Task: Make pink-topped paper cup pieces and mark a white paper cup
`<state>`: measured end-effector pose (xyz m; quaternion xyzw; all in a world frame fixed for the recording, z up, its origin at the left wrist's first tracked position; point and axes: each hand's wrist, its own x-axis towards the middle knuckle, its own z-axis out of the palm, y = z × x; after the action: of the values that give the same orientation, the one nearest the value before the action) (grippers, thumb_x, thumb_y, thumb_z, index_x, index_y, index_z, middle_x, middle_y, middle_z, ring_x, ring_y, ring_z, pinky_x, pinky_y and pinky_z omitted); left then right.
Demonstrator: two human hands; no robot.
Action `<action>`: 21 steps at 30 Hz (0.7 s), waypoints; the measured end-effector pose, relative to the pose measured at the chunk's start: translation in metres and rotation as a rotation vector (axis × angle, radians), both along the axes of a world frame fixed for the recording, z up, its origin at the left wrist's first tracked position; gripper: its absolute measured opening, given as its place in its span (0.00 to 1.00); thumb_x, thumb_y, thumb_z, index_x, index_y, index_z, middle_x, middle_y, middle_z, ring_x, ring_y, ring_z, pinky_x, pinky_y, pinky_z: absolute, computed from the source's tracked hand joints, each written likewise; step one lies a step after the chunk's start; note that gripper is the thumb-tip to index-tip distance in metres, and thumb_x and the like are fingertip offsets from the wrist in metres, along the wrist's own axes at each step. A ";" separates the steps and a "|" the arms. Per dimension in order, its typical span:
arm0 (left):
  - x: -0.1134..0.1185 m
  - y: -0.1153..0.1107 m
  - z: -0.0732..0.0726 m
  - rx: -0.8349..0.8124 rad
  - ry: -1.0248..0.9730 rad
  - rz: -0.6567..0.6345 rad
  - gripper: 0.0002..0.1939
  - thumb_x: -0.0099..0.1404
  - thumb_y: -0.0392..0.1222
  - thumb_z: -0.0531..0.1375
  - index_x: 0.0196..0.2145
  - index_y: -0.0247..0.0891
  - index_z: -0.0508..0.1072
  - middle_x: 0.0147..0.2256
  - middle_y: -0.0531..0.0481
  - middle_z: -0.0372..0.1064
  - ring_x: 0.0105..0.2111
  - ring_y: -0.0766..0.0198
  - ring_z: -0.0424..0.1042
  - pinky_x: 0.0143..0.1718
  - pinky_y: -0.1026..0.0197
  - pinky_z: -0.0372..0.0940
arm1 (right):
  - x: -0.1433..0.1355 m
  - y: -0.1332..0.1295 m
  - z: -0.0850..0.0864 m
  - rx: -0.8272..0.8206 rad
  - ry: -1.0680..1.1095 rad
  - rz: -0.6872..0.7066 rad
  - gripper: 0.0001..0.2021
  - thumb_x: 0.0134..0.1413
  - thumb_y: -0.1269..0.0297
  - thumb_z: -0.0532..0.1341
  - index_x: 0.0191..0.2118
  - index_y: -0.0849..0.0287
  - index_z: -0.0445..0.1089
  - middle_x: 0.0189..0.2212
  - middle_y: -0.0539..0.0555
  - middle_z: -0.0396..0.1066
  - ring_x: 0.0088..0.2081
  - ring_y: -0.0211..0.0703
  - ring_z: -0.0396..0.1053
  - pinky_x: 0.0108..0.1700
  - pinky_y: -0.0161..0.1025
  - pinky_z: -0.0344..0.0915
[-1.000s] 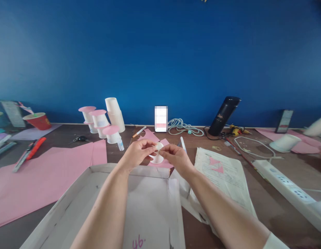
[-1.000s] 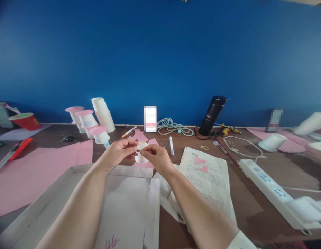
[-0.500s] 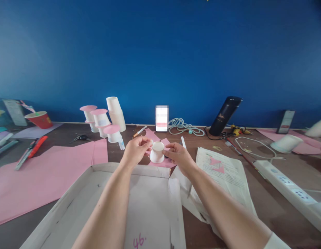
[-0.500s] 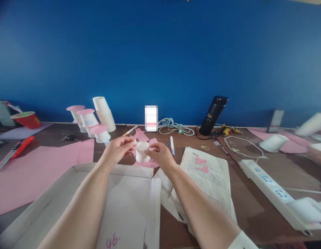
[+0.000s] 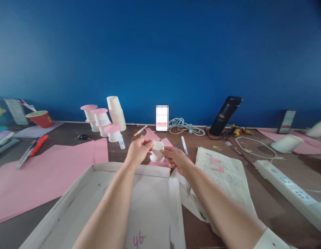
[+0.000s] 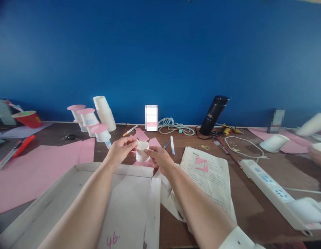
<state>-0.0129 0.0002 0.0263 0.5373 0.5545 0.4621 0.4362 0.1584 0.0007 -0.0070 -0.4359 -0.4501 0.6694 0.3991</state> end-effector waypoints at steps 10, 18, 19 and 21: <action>-0.001 0.001 -0.002 0.001 -0.040 -0.010 0.15 0.55 0.49 0.64 0.35 0.35 0.75 0.29 0.47 0.73 0.29 0.64 0.73 0.30 0.61 0.72 | 0.002 -0.001 -0.002 -0.037 0.097 0.047 0.18 0.41 0.54 0.70 0.32 0.60 0.67 0.17 0.40 0.47 0.18 0.26 0.36 0.19 0.32 0.31; -0.001 0.002 -0.003 -0.005 -0.056 -0.025 0.15 0.54 0.49 0.64 0.34 0.35 0.75 0.31 0.46 0.74 0.30 0.63 0.74 0.30 0.61 0.72 | -0.001 0.000 -0.003 -0.003 0.066 0.030 0.17 0.41 0.54 0.69 0.33 0.59 0.68 0.16 0.40 0.48 0.17 0.26 0.37 0.19 0.32 0.31; -0.001 0.002 -0.003 -0.008 -0.057 -0.025 0.15 0.54 0.49 0.64 0.35 0.35 0.75 0.31 0.46 0.74 0.30 0.63 0.74 0.30 0.61 0.72 | -0.001 0.000 -0.003 0.005 0.052 0.032 0.17 0.42 0.54 0.69 0.34 0.59 0.69 0.16 0.40 0.49 0.17 0.27 0.37 0.19 0.32 0.31; -0.001 0.002 -0.003 -0.007 -0.061 -0.018 0.16 0.54 0.50 0.64 0.34 0.34 0.75 0.31 0.46 0.74 0.30 0.63 0.74 0.30 0.61 0.72 | -0.003 0.000 -0.004 0.022 0.020 0.025 0.19 0.42 0.53 0.68 0.37 0.60 0.70 0.15 0.41 0.51 0.17 0.27 0.38 0.19 0.32 0.33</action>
<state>-0.0136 0.0022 0.0234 0.5266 0.5376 0.4723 0.4588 0.1554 0.0011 -0.0105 -0.4190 -0.4590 0.6736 0.3999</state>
